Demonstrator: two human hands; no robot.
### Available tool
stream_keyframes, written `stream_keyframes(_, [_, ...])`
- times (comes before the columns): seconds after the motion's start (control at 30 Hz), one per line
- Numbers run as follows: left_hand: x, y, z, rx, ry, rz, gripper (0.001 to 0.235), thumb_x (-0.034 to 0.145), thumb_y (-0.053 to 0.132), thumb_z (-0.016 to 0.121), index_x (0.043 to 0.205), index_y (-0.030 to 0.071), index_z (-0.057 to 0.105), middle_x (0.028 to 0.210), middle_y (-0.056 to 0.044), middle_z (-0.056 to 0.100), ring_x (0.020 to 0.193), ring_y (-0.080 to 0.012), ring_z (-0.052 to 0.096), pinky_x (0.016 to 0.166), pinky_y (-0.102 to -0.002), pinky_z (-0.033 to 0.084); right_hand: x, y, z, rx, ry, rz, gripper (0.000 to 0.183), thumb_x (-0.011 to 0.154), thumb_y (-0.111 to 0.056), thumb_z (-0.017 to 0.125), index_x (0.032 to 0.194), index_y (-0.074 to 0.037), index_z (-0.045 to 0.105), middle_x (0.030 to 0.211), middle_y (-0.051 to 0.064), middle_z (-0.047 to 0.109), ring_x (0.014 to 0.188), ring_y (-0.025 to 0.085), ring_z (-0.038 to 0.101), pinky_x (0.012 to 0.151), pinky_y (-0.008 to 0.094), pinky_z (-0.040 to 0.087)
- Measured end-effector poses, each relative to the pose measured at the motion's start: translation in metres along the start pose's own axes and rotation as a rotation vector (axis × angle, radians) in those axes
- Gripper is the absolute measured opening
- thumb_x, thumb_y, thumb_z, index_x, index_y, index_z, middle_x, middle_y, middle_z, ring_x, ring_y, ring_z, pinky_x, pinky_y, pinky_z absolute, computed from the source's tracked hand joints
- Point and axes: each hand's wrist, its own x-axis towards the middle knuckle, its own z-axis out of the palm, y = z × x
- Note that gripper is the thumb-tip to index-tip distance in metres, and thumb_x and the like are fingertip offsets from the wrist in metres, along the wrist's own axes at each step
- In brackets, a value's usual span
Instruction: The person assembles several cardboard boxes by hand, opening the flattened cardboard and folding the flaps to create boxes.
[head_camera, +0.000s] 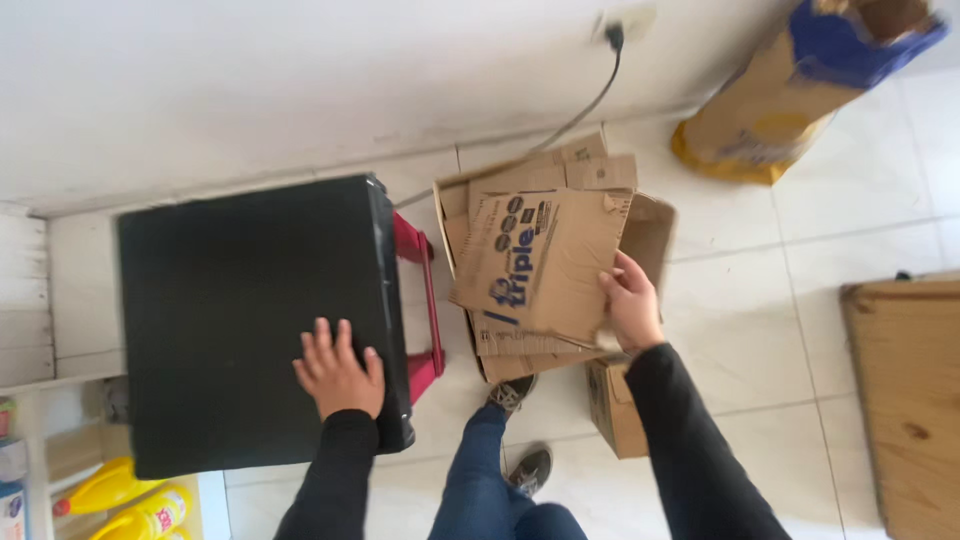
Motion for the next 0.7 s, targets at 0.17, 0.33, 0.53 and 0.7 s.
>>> stream_keyframes(0.17, [0.003,-0.001,0.003,-0.096,-0.602,-0.139,0.071,0.09,0.053,0.069,0.154,0.032,0.046,0.172,0.002,0.022,0.158,-0.0337,0.02,0.121,-0.057,0.032,-0.081,-0.107,-0.01,-0.295,-0.1,-0.443,0.046,0.097,0.005,0.063,0.142,-0.002,0.058,0.11,0.011,0.067,0.101,0.016,0.062,0.093,0.034,0.054])
stream_keyframes(0.33, [-0.066,0.038,-0.136,-0.743,-0.403,-0.048,0.081,0.086,0.031,0.076,0.156,0.017,0.04,0.165,-0.019,0.027,0.152,-0.0443,0.028,0.123,-0.057,0.031,-0.222,-0.227,0.045,-0.441,-0.187,-0.575,0.044,0.098,-0.001,0.064,0.141,-0.003,0.06,0.116,0.015,0.069,0.104,0.02,0.064,0.096,0.041,0.054])
stream_keyframes(0.53, [-0.069,0.078,-0.353,-1.066,-0.202,0.097,0.088,0.093,0.042,0.07,0.162,0.015,0.021,0.167,-0.022,0.013,0.153,-0.05,0.015,0.117,-0.07,0.027,-0.312,-0.247,0.122,-0.535,-0.329,-0.914,0.043,0.092,-0.003,0.07,0.135,-0.005,0.067,0.102,0.017,0.068,0.093,0.031,0.071,0.081,0.042,0.057])
stream_keyframes(0.7, [-0.054,0.048,-0.393,-1.208,-0.17,0.08,0.095,0.098,0.047,0.063,0.165,0.019,0.002,0.169,-0.021,-0.007,0.152,-0.0528,0.002,0.115,-0.074,0.03,-0.403,-0.248,0.187,-0.531,-0.512,-1.022,0.04,0.092,-0.004,0.066,0.132,-0.007,0.069,0.099,0.013,0.066,0.091,0.032,0.072,0.077,0.042,0.059])
